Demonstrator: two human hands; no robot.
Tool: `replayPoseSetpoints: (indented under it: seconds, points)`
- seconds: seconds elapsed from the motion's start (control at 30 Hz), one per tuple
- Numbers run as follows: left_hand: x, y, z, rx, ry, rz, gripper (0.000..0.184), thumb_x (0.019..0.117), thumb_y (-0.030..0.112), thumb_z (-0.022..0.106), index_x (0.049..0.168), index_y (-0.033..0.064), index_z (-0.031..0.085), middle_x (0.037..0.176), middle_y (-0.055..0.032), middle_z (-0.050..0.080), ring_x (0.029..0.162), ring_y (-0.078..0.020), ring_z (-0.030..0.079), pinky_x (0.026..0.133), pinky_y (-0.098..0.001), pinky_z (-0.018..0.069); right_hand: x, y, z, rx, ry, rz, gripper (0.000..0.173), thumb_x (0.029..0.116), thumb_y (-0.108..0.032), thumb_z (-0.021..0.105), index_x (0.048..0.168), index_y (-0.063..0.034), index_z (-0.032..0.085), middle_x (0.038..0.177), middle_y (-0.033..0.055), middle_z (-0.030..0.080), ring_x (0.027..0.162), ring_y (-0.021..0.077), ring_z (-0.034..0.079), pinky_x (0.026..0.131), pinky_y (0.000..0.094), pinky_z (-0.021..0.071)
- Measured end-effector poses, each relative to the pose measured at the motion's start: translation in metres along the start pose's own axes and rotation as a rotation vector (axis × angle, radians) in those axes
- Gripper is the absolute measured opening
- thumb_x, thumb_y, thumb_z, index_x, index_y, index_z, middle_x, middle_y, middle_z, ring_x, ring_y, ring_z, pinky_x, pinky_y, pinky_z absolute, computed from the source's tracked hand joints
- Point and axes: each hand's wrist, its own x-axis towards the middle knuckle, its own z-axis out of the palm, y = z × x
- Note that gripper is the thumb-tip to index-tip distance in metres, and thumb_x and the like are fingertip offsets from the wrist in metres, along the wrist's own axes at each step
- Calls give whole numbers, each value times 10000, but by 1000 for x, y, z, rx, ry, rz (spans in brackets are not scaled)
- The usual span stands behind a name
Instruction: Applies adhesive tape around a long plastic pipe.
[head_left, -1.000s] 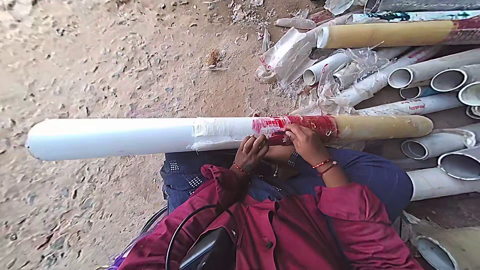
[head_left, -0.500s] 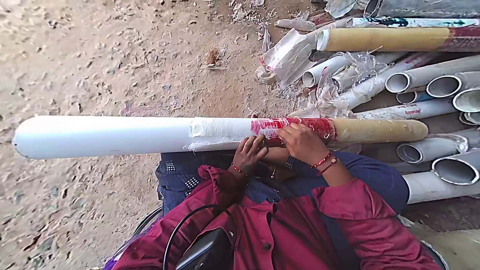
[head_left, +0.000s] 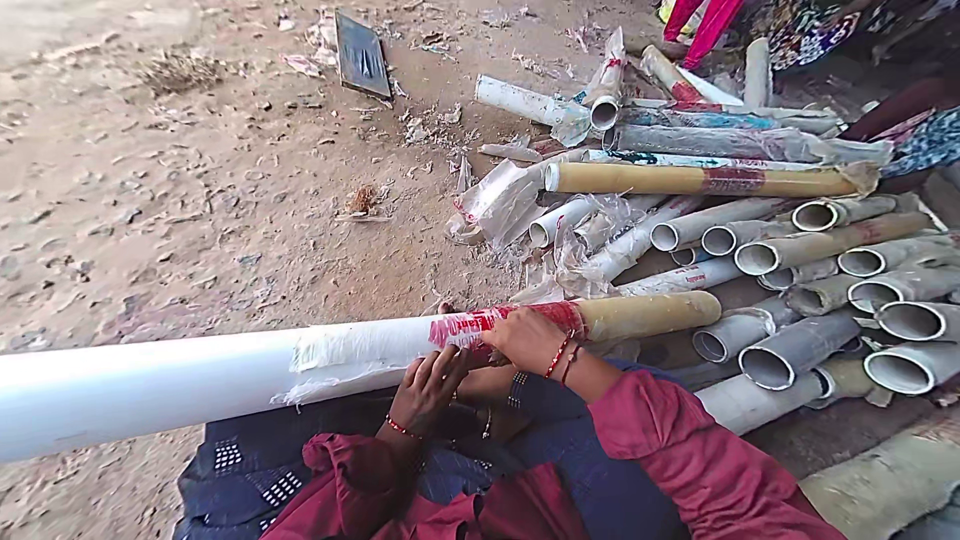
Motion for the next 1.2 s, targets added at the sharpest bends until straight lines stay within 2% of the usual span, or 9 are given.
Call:
replayPoseSetpoints:
  seconds: [0.2, 0.3, 0.4, 0.47, 0.6, 0.73, 0.83, 1.07, 1.2]
  points:
    - [-1, 0, 0, 13, 3, 0, 283, 1019, 307, 556, 1189, 132, 699, 1135, -84, 675, 981, -251, 605, 868, -364, 417, -20, 20, 4, 30, -13, 52, 275, 1024, 19, 461, 1234, 63, 633, 1051, 295, 680, 1017, 468, 667, 891, 598, 481]
    - [6, 3, -4, -25, -22, -76, 347, 996, 390, 558, 1126, 113, 721, 1107, -105, 698, 975, -274, 639, 858, -394, 447, -40, 41, 9, 281, 445, 133, 295, 1056, -107, 474, 1179, 28, 705, 1015, 243, 739, 959, 410, 726, 844, 571, 535]
    - [31, 11, -15, -115, -188, -109, 435, 865, 350, 690, 1043, -43, 744, 1047, -241, 731, 916, -436, 721, 752, -554, 553, -42, 47, 17, 497, 930, 371, 313, 1056, -123, 494, 1227, 49, 693, 1049, 231, 743, 983, 371, 729, 894, 501, 552]
    - [44, 15, -22, -103, -314, -86, 487, 787, 306, 793, 1047, -99, 716, 993, -281, 714, 916, -472, 718, 758, -577, 563, -18, 44, 39, 570, 1149, 533, 292, 1039, -88, 515, 1193, 73, 705, 1036, 236, 748, 974, 371, 737, 900, 497, 566]
    - [41, 17, -24, 2, -346, -15, 531, 728, 225, 855, 1114, -109, 706, 1053, -301, 717, 1030, -485, 702, 871, -601, 526, 27, 24, 71, 579, 846, 655, 323, 1025, -50, 487, 1265, 38, 685, 1222, 208, 721, 1177, 380, 662, 1024, 510, 479]
    - [27, 23, -13, 82, -291, 73, 397, 767, 66, 798, 1140, -58, 735, 1171, -244, 723, 1052, -447, 704, 865, -567, 527, 42, 21, 83, 465, 920, 604, 290, 964, -41, 536, 1169, 21, 732, 1171, 196, 738, 1131, 380, 680, 959, 522, 500]
    - [29, 29, 0, 188, -232, 97, 338, 774, -47, 717, 1110, -35, 748, 1098, -207, 738, 945, -356, 728, 790, -457, 543, 41, 21, 84, 471, 959, 621, 289, 950, -32, 542, 1155, 29, 738, 1139, 200, 744, 1099, 381, 692, 942, 524, 510]
    - [33, 25, 6, 184, -107, 63, 235, 895, 97, 603, 1044, -38, 725, 959, -169, 741, 874, -305, 730, 779, -390, 544, 45, 23, 89, 432, 1039, 642, 278, 955, -48, 538, 1125, 29, 745, 1064, 197, 758, 1015, 379, 720, 888, 525, 538]
    - [48, 31, -7, 108, -262, 2, 322, 749, 112, 811, 1005, -67, 731, 917, -214, 731, 855, -357, 740, 760, -439, 578, 47, 25, 90, 432, 1041, 659, 284, 973, -65, 525, 1130, 34, 740, 1065, 199, 758, 1009, 373, 724, 889, 521, 543]
